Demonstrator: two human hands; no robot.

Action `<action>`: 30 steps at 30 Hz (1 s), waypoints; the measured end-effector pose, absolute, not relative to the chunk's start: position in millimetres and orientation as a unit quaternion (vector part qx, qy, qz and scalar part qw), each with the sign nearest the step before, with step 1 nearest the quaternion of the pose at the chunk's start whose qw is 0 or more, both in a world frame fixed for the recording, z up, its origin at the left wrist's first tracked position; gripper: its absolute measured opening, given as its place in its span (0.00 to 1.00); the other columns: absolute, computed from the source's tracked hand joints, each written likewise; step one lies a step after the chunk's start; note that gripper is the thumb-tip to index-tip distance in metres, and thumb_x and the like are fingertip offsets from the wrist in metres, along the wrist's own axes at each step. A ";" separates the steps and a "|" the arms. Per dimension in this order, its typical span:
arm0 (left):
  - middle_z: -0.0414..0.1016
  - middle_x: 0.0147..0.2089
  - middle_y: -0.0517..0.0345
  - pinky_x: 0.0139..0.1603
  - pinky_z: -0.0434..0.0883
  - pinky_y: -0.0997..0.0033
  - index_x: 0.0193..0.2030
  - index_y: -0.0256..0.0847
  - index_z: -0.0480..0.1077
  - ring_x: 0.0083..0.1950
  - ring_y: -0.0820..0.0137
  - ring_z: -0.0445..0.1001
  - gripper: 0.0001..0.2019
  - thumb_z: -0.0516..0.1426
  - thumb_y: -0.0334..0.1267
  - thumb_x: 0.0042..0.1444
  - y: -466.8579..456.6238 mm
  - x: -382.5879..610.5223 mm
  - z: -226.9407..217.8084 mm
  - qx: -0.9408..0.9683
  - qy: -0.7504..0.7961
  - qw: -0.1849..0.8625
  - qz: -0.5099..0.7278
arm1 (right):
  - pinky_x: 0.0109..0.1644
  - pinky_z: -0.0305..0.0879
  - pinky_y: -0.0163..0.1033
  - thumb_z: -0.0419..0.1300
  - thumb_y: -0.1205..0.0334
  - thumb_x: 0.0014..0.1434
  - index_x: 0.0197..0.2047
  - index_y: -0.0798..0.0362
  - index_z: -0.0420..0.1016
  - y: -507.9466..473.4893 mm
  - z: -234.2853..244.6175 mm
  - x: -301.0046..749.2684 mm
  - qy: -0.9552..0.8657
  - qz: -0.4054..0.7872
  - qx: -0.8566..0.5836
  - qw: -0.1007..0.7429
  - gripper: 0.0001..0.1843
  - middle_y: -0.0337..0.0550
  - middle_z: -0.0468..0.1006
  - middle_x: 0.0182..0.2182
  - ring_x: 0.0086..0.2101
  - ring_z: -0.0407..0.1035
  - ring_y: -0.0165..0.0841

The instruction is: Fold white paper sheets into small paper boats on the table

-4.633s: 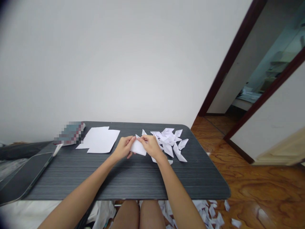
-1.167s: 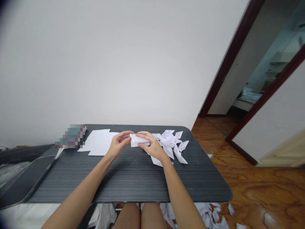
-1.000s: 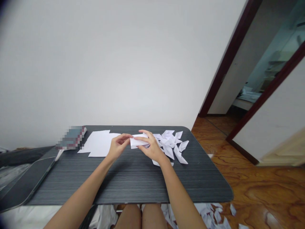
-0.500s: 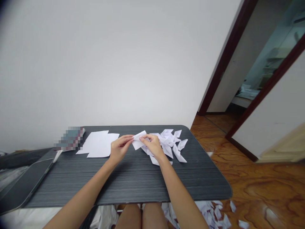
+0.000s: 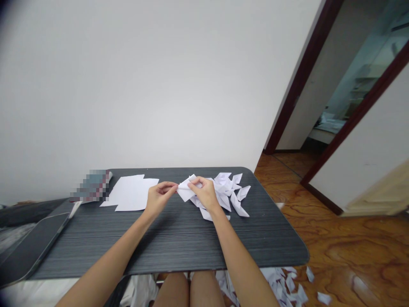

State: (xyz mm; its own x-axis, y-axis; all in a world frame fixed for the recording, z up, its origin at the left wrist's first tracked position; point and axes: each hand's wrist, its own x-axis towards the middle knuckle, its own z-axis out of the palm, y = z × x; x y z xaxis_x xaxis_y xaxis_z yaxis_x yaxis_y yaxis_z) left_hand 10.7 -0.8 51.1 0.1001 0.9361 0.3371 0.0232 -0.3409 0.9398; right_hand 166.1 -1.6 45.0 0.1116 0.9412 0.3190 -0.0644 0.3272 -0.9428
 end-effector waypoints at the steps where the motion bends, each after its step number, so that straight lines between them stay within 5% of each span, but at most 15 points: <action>1: 0.74 0.28 0.55 0.33 0.70 0.71 0.30 0.34 0.70 0.30 0.69 0.73 0.10 0.58 0.40 0.44 -0.6 10.8 50.3 0.611 0.391 0.421 0.544 | 0.28 0.60 0.33 0.62 0.58 0.40 0.23 0.56 0.68 -1.3 44.4 165.7 -0.526 0.406 -0.414 0.623 0.10 0.37 0.70 0.22 0.24 0.64 0.27; 16: 0.75 0.30 0.55 0.31 0.71 0.73 0.33 0.35 0.71 0.27 0.71 0.73 0.09 0.56 0.39 0.46 -2.4 13.2 50.2 0.644 0.386 0.406 0.521 | 0.31 0.60 0.33 0.60 0.62 0.42 0.26 0.55 0.65 -1.6 45.8 164.8 -0.537 0.392 -0.409 0.625 0.08 0.37 0.69 0.26 0.28 0.64 0.28; 22: 0.70 0.20 0.62 0.26 0.68 0.76 0.40 0.34 0.67 0.22 0.73 0.71 0.14 0.56 0.35 0.45 -2.8 11.8 56.5 0.636 0.377 0.448 0.503 | 0.34 0.60 0.31 0.61 0.68 0.39 0.37 0.51 0.62 -3.6 49.0 163.2 -0.559 0.399 -0.354 0.635 0.19 0.37 0.68 0.33 0.32 0.63 0.27; 26: 0.70 0.19 0.63 0.23 0.66 0.78 0.45 0.34 0.62 0.19 0.75 0.69 0.19 0.57 0.37 0.45 -2.8 12.1 59.0 0.638 0.363 0.482 0.478 | 0.31 0.61 0.31 0.60 0.68 0.41 0.39 0.49 0.60 -5.6 49.5 161.7 -0.565 0.414 -0.352 0.621 0.20 0.36 0.67 0.31 0.29 0.64 0.27; 30: 0.70 0.20 0.62 0.23 0.66 0.79 0.45 0.35 0.64 0.20 0.76 0.68 0.18 0.56 0.38 0.46 -4.6 12.4 60.1 0.645 0.356 0.465 0.492 | 0.32 0.63 0.34 0.62 0.65 0.40 0.49 0.46 0.55 -7.2 49.3 163.0 -0.566 0.417 -0.381 0.601 0.32 0.37 0.67 0.34 0.29 0.65 0.28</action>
State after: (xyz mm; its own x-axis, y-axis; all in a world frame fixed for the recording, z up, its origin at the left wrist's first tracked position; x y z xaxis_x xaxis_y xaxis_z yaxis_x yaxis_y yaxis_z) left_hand 12.4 -4.6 60.1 0.2629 0.9161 0.3028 0.0022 -0.3144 0.9493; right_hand 163.0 -7.2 49.3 0.0124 0.9319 0.3624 -0.0698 0.3624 -0.9294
